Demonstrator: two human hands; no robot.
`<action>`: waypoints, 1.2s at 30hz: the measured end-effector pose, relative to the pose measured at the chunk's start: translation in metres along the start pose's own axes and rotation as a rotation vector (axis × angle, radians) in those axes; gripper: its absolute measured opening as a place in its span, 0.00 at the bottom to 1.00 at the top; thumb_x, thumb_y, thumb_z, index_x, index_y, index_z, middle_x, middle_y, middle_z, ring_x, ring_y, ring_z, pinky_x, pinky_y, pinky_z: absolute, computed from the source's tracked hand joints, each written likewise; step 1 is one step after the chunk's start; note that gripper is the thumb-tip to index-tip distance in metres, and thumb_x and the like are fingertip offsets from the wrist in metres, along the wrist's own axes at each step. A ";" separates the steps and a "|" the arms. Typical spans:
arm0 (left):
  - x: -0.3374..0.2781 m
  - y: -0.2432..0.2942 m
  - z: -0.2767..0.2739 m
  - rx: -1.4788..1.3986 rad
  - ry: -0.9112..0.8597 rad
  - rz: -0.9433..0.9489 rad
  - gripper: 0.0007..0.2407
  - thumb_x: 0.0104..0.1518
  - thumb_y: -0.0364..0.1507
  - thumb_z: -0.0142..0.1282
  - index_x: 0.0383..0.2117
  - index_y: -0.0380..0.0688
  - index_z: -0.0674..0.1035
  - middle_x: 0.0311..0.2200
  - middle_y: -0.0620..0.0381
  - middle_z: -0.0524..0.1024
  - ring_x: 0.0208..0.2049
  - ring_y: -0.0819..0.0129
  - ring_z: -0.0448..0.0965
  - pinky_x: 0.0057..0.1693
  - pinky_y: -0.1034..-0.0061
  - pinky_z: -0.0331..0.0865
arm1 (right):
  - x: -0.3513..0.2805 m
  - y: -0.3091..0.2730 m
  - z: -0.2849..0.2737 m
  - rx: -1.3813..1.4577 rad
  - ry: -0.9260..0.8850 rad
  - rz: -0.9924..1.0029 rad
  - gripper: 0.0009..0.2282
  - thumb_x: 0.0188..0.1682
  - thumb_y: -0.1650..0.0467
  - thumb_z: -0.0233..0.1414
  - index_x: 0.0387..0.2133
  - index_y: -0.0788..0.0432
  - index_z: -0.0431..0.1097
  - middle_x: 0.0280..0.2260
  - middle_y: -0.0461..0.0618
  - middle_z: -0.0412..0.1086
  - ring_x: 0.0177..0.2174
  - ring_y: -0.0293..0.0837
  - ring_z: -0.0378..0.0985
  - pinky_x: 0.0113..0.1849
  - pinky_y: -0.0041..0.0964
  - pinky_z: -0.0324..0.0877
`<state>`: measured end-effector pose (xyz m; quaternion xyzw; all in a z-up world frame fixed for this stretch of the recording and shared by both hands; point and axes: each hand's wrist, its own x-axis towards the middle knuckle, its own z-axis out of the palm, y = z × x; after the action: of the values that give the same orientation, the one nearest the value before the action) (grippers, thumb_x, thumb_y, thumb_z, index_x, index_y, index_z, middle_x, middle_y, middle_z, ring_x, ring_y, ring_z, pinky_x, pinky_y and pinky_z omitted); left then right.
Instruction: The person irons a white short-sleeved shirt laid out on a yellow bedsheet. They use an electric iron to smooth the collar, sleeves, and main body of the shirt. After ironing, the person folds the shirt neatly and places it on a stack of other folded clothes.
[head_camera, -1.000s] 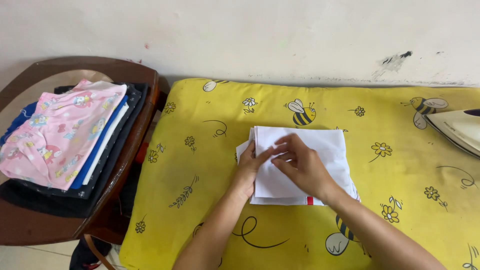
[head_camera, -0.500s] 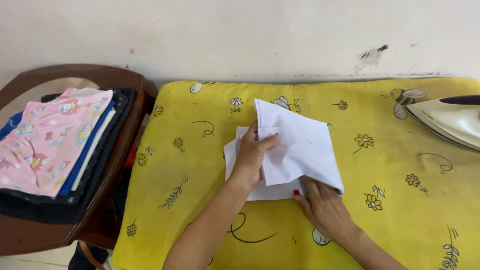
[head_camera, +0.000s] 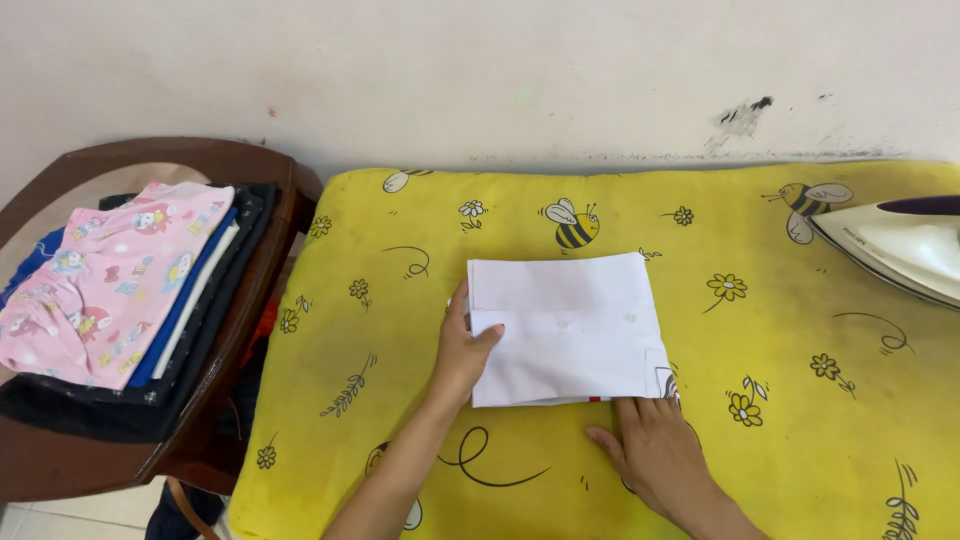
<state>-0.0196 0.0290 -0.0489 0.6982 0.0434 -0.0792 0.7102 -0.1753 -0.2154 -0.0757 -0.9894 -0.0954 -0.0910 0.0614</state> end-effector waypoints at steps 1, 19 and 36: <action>-0.005 0.010 0.001 0.000 0.000 -0.003 0.36 0.51 0.21 0.58 0.70 0.46 0.57 0.63 0.54 0.71 0.58 0.66 0.75 0.62 0.72 0.69 | -0.003 -0.001 -0.003 0.000 -0.003 0.001 0.27 0.51 0.50 0.47 0.49 0.61 0.65 0.53 0.64 0.66 0.53 0.65 0.66 0.57 0.58 0.62; 0.000 0.012 0.051 1.343 -0.337 0.467 0.31 0.65 0.51 0.39 0.72 0.52 0.55 0.74 0.45 0.48 0.74 0.42 0.42 0.68 0.28 0.33 | 0.125 0.008 -0.034 0.001 -0.113 0.130 0.32 0.57 0.50 0.35 0.69 0.57 0.53 0.69 0.58 0.52 0.69 0.56 0.47 0.62 0.68 0.49; -0.011 0.016 0.053 1.387 -0.288 0.475 0.33 0.64 0.53 0.38 0.73 0.50 0.54 0.74 0.40 0.46 0.73 0.35 0.40 0.68 0.30 0.34 | 0.085 0.031 -0.034 0.011 -0.276 0.342 0.33 0.55 0.45 0.25 0.73 0.39 0.39 0.72 0.57 0.40 0.70 0.59 0.38 0.62 0.75 0.34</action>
<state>-0.0299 -0.0234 -0.0300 0.9593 -0.2618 -0.0237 0.1035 -0.0930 -0.2349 -0.0297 -0.9938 0.0661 0.0578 0.0676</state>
